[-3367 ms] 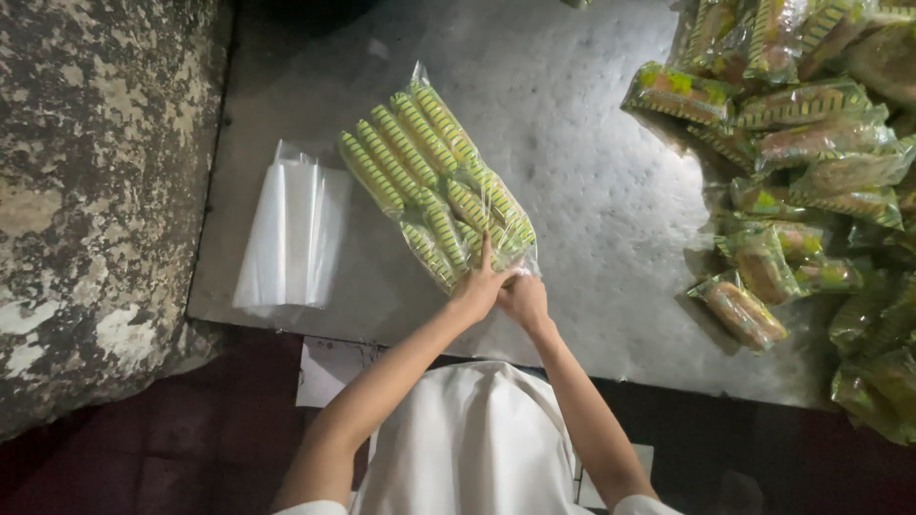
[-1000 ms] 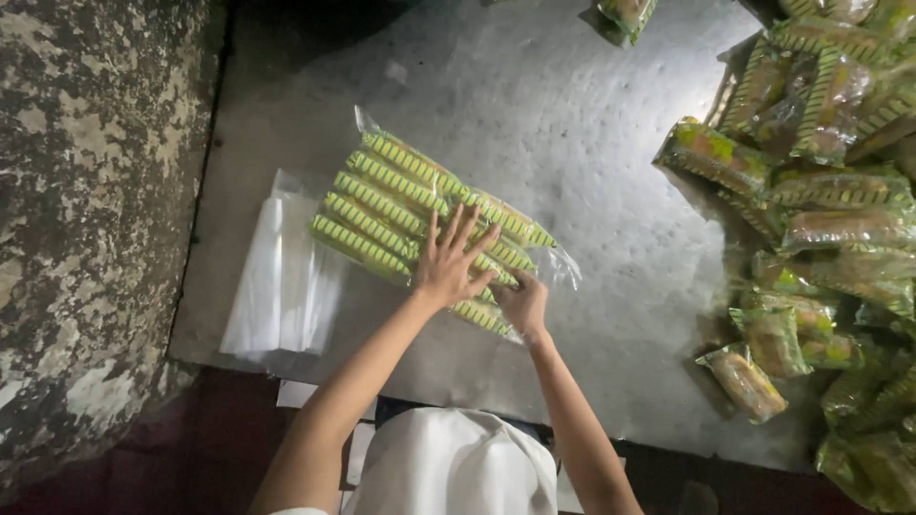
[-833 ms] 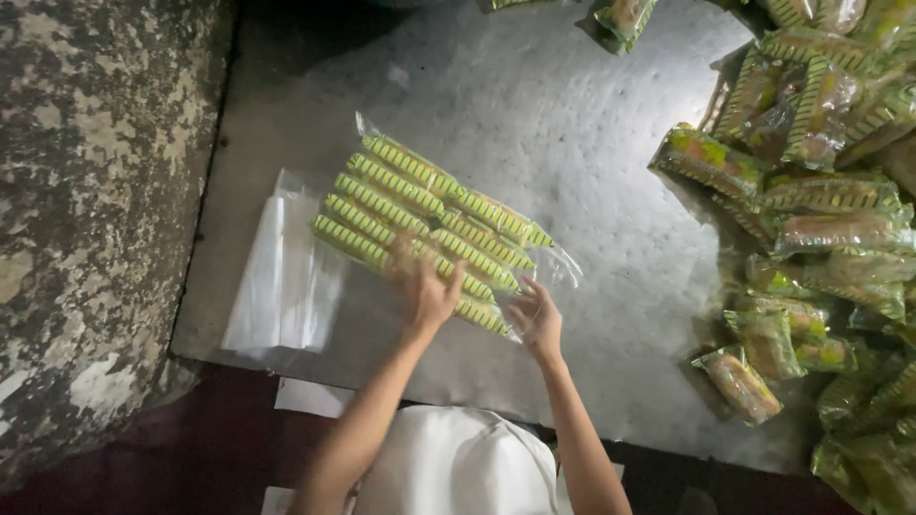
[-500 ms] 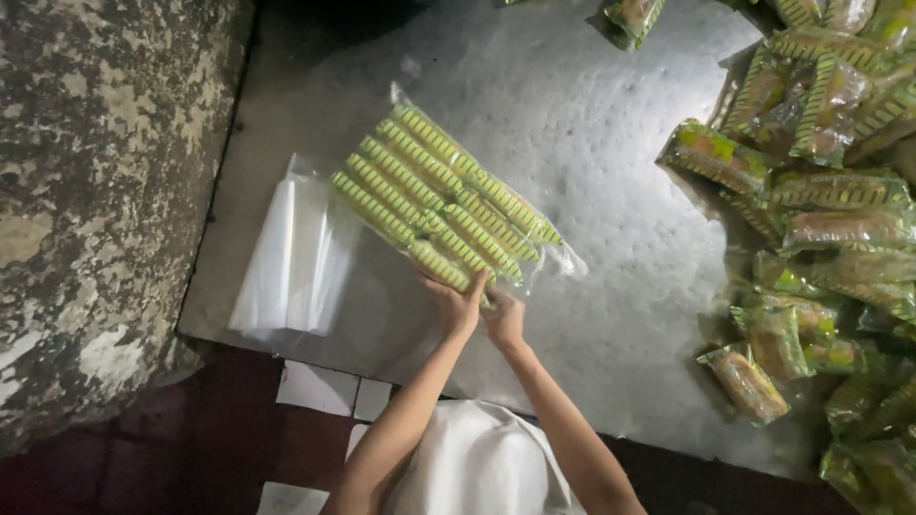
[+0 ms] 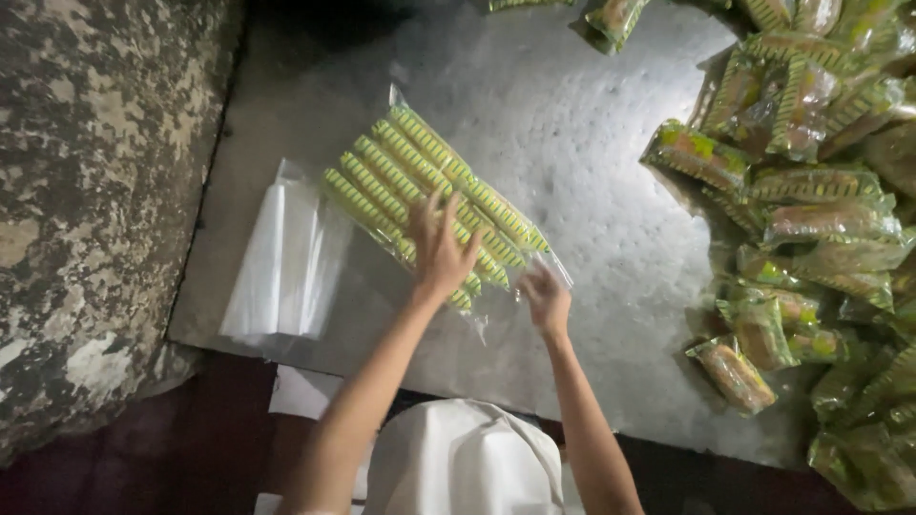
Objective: Packing individual snack packages into larger plastic bags for distribution
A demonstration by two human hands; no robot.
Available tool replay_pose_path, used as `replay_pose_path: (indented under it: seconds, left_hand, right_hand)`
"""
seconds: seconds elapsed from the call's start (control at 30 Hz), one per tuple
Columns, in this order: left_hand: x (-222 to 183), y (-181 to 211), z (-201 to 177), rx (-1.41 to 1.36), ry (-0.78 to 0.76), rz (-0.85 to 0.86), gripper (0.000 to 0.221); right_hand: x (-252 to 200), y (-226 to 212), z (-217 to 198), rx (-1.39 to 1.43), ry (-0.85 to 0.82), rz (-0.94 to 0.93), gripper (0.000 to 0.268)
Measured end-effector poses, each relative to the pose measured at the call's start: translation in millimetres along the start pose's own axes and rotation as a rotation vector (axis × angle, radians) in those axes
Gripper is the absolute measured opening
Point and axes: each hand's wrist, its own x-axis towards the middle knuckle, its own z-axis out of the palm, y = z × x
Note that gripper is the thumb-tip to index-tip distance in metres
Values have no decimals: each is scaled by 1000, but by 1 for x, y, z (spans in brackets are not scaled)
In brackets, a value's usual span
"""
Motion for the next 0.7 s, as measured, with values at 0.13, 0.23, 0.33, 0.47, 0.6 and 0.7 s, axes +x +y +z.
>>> replay_pose_path:
  seconds: [0.13, 0.23, 0.33, 0.47, 0.6, 0.7]
  left_hand:
    - [60, -8, 36, 467, -409, 420, 71]
    - [63, -1, 34, 645, -516, 499, 73]
    - [58, -8, 37, 631, -564, 490, 71]
    - [57, -4, 32, 705, -647, 479, 79]
    - [56, -14, 36, 642, -650, 489, 81]
    - [32, -42, 39, 276, -322, 539, 69]
  right_hand:
    - [45, -3, 32, 116, 135, -56, 50]
    - [59, -3, 37, 33, 189, -41, 41]
    - [77, 36, 52, -117, 239, -25, 34]
    - [98, 75, 76, -146, 300, -160, 27]
    - [86, 59, 68, -183, 305, -126, 27]
    - [51, 21, 57, 157, 259, -85, 33]
